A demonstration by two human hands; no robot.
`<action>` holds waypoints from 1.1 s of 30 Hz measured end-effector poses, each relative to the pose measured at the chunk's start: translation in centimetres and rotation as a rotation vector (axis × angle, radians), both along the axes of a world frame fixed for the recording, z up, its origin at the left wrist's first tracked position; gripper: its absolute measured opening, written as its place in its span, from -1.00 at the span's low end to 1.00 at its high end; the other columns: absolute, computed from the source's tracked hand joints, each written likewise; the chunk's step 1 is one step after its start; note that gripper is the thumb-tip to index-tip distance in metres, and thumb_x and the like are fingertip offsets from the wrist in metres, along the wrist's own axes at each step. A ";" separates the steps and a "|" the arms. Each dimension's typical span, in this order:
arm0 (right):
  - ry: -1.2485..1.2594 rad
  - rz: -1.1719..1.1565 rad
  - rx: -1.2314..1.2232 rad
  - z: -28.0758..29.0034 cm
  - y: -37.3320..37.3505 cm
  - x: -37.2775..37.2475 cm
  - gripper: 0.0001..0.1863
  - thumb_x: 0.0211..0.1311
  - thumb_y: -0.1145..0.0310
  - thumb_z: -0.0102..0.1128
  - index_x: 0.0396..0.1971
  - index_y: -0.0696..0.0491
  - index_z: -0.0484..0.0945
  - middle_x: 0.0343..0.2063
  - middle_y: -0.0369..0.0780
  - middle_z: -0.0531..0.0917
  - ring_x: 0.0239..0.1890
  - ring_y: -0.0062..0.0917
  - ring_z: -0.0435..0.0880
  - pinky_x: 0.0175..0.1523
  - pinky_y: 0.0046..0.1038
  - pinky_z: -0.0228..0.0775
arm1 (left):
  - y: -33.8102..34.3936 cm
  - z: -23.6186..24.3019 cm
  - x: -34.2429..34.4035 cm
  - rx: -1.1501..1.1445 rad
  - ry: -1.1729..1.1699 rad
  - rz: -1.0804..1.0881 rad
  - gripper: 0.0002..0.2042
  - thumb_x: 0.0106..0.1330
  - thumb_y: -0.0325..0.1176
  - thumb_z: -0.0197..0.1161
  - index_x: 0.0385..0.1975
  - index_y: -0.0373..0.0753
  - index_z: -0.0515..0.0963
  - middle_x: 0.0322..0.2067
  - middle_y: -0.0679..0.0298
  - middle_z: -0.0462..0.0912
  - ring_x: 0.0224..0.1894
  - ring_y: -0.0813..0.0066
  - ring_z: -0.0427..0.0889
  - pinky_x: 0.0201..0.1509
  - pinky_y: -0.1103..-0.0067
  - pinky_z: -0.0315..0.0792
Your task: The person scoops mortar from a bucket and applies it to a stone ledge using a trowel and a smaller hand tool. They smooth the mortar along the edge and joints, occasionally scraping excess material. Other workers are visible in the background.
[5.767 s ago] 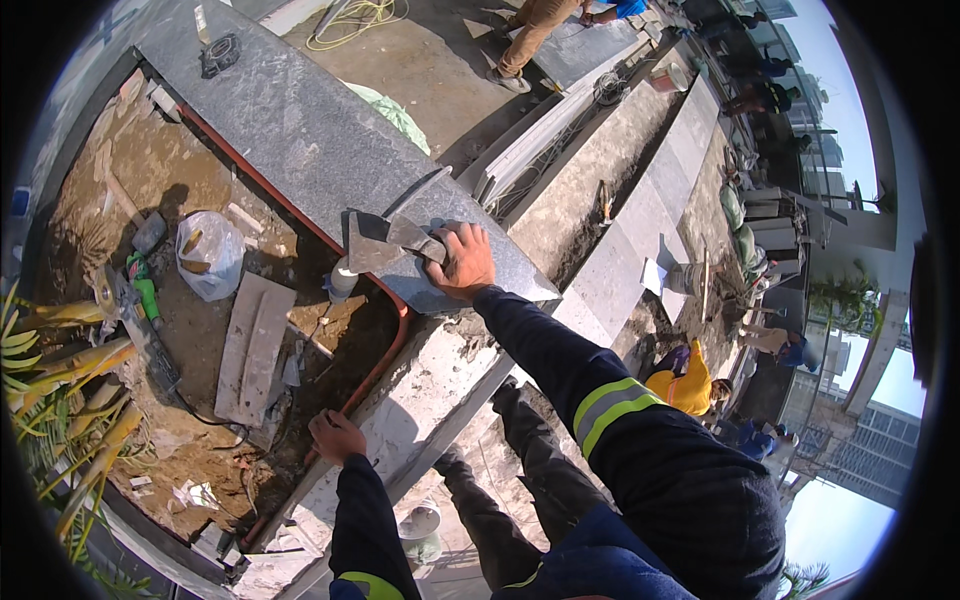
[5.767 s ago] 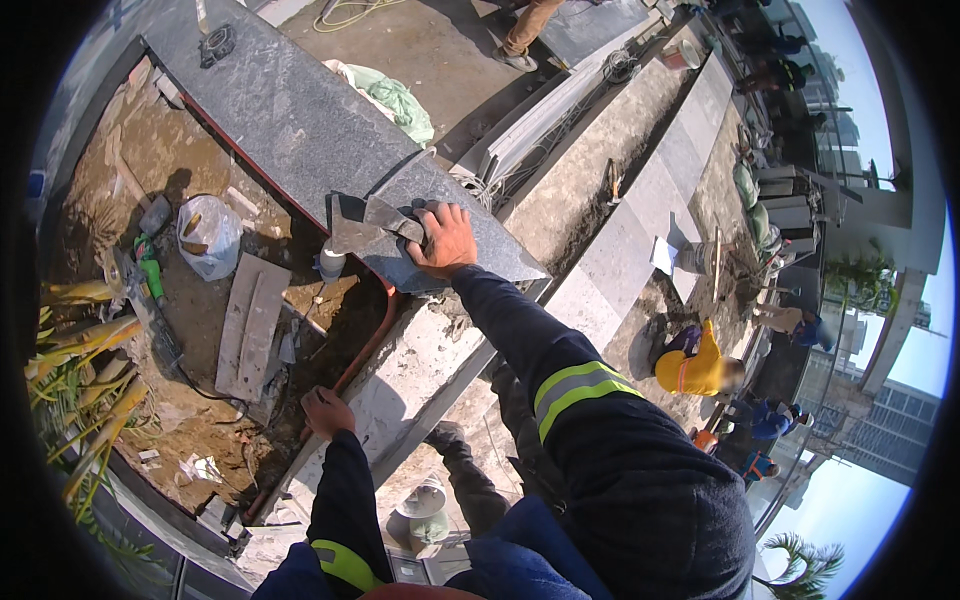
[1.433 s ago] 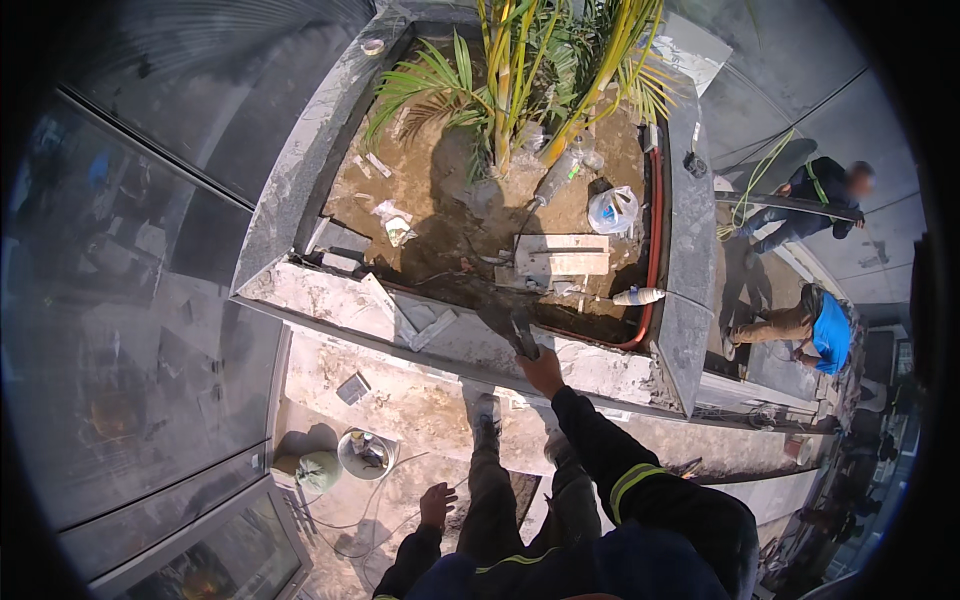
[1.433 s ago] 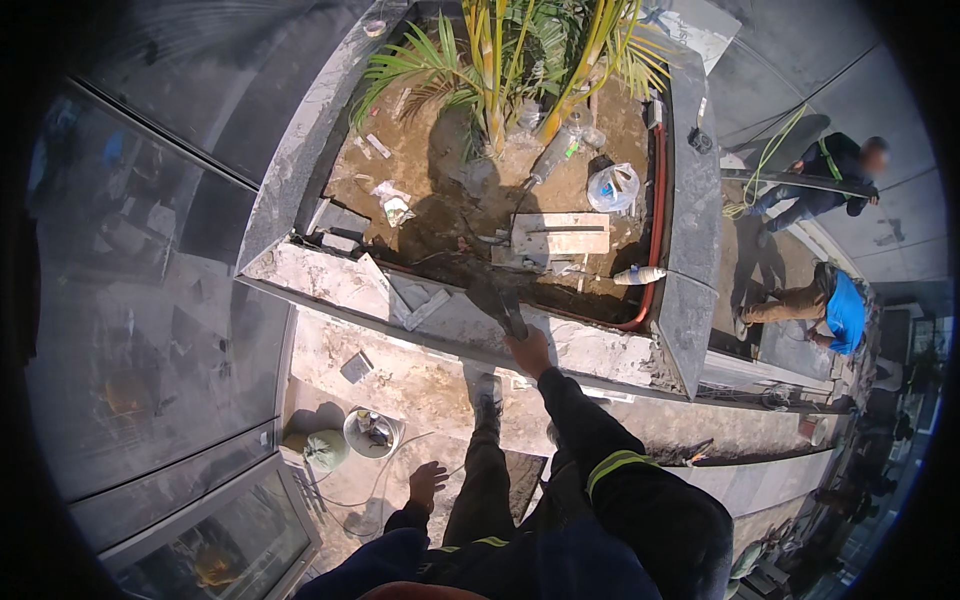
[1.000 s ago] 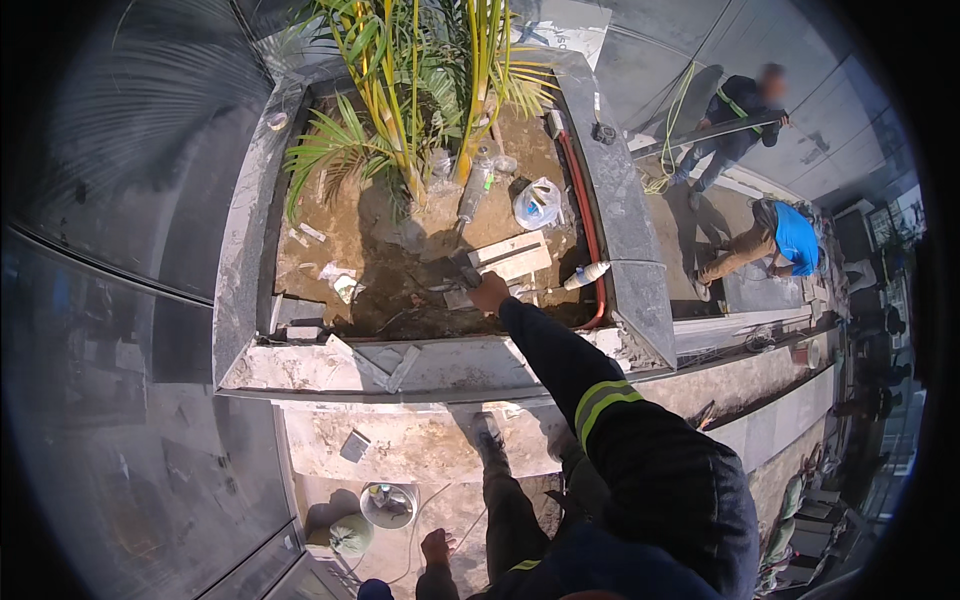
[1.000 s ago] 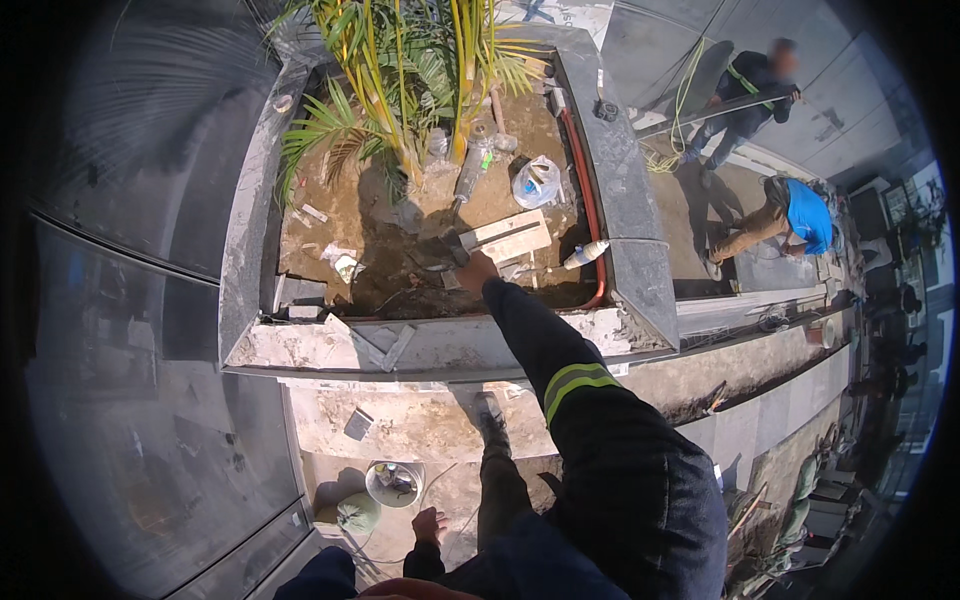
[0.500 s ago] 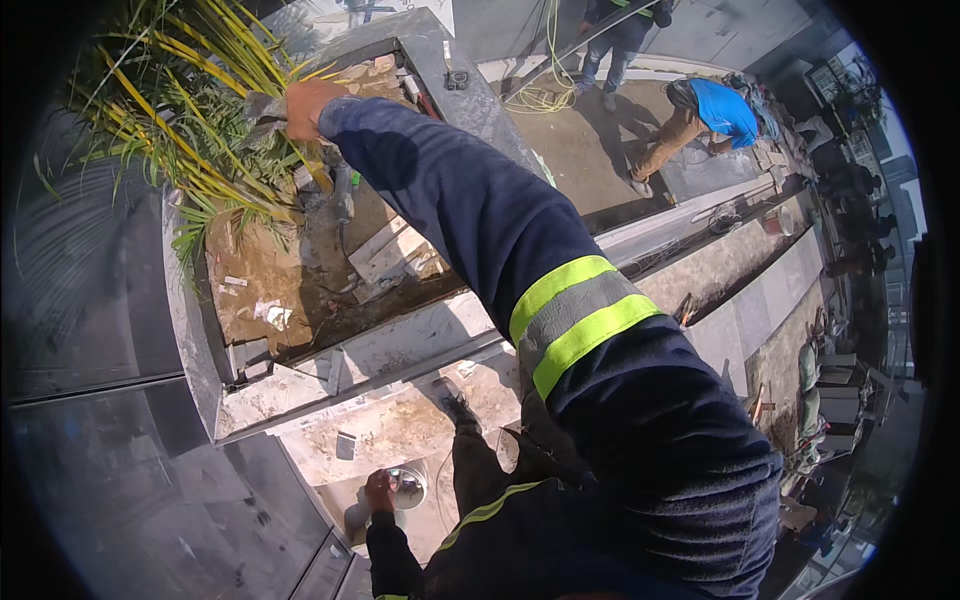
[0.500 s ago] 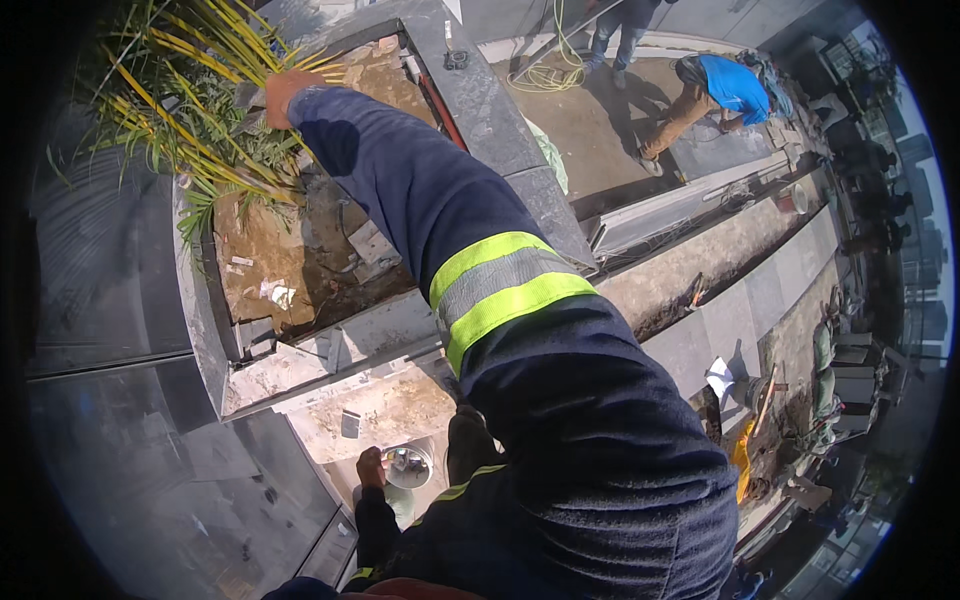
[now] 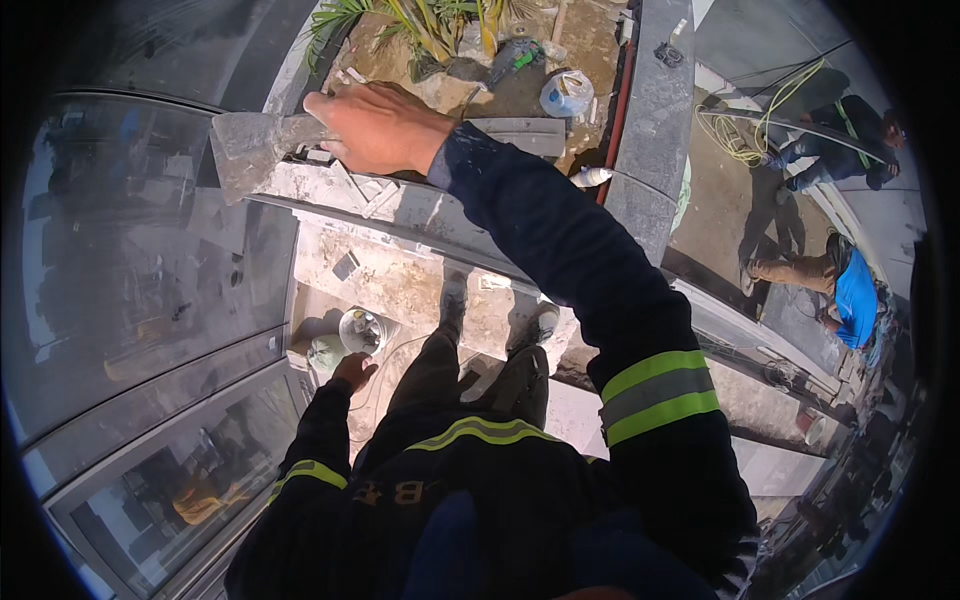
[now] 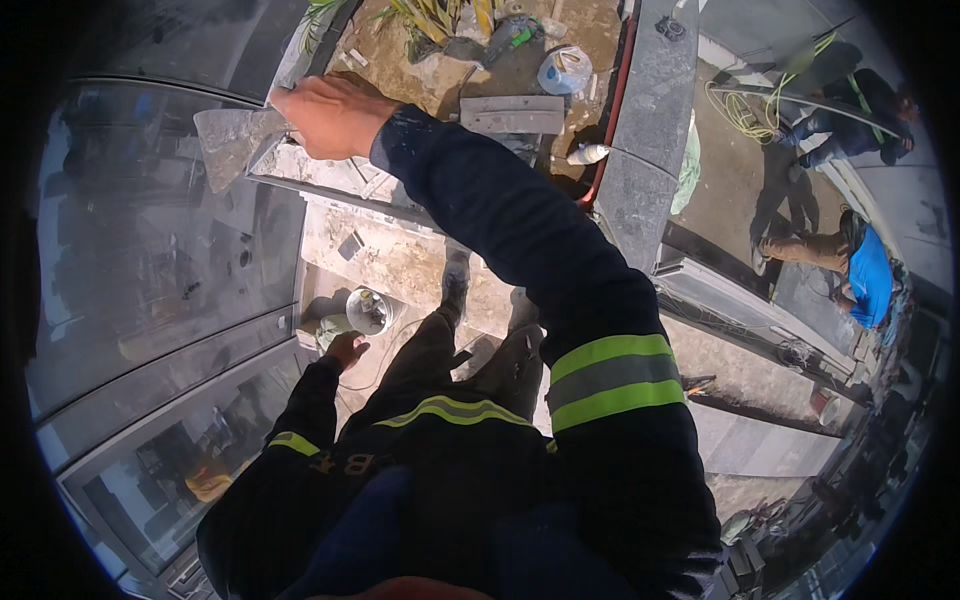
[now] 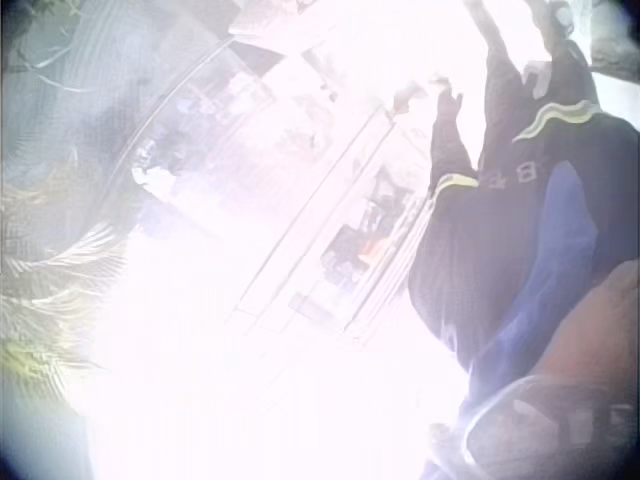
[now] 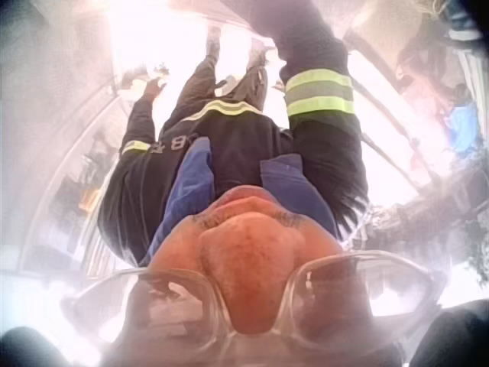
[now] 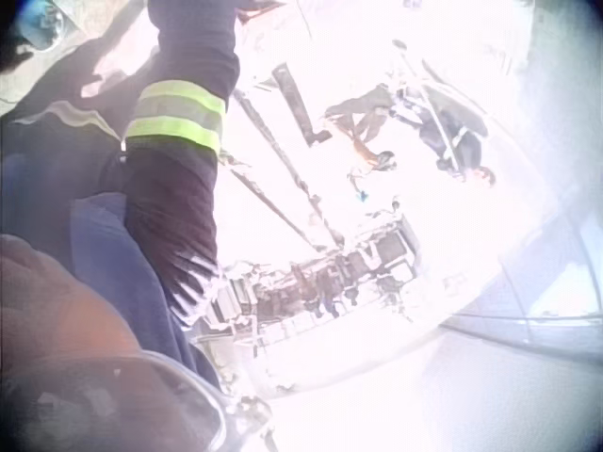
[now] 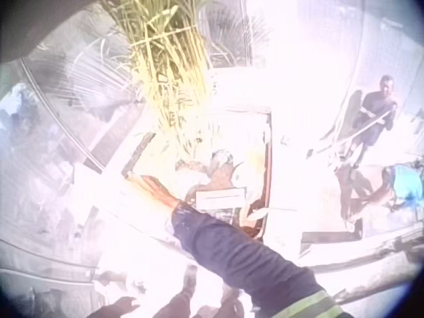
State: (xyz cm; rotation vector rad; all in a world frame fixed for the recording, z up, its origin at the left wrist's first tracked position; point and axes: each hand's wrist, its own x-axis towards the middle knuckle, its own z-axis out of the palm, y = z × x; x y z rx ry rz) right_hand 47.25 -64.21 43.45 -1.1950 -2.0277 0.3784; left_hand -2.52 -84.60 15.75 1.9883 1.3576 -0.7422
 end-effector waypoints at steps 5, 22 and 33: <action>0.511 -0.229 -0.592 -18.1 -11.4 -13.6 -0.46 0.08 0.26 0.44 -0.03 0.27 0.48 -0.19 0.10 0.68 -0.13 0.03 0.68 -0.06 -0.16 0.53 | -0.3 -1.1 -4.3 0.289 -0.408 0.475 -0.73 0.42 -0.19 0.18 -0.12 -0.24 0.65 -0.16 0.10 0.71 -0.16 0.08 0.71 -0.04 0.28 0.57; -0.779 -0.548 -0.489 -3.3 23.3 -2.2 -0.48 0.10 0.39 0.27 0.11 0.21 0.53 -0.23 0.17 0.67 -0.13 0.08 0.66 -0.02 -0.08 0.50 | 44.1 -0.2 -32.9 0.652 -0.399 0.722 -0.66 0.37 -0.12 0.28 -0.07 -0.26 0.67 -0.14 -0.04 0.74 -0.07 0.04 0.74 0.04 0.30 0.57; 0.728 -0.887 -0.394 -8.5 24.8 -19.1 -0.83 0.33 0.51 0.28 -0.14 0.19 0.55 -0.38 -0.34 0.62 -0.36 -0.71 0.53 -0.25 -0.59 0.40 | 97.2 17.3 -14.7 1.081 -0.257 0.114 -0.57 0.32 0.08 0.31 0.06 -0.03 0.64 0.05 0.20 0.60 0.21 0.15 0.51 0.22 0.17 0.39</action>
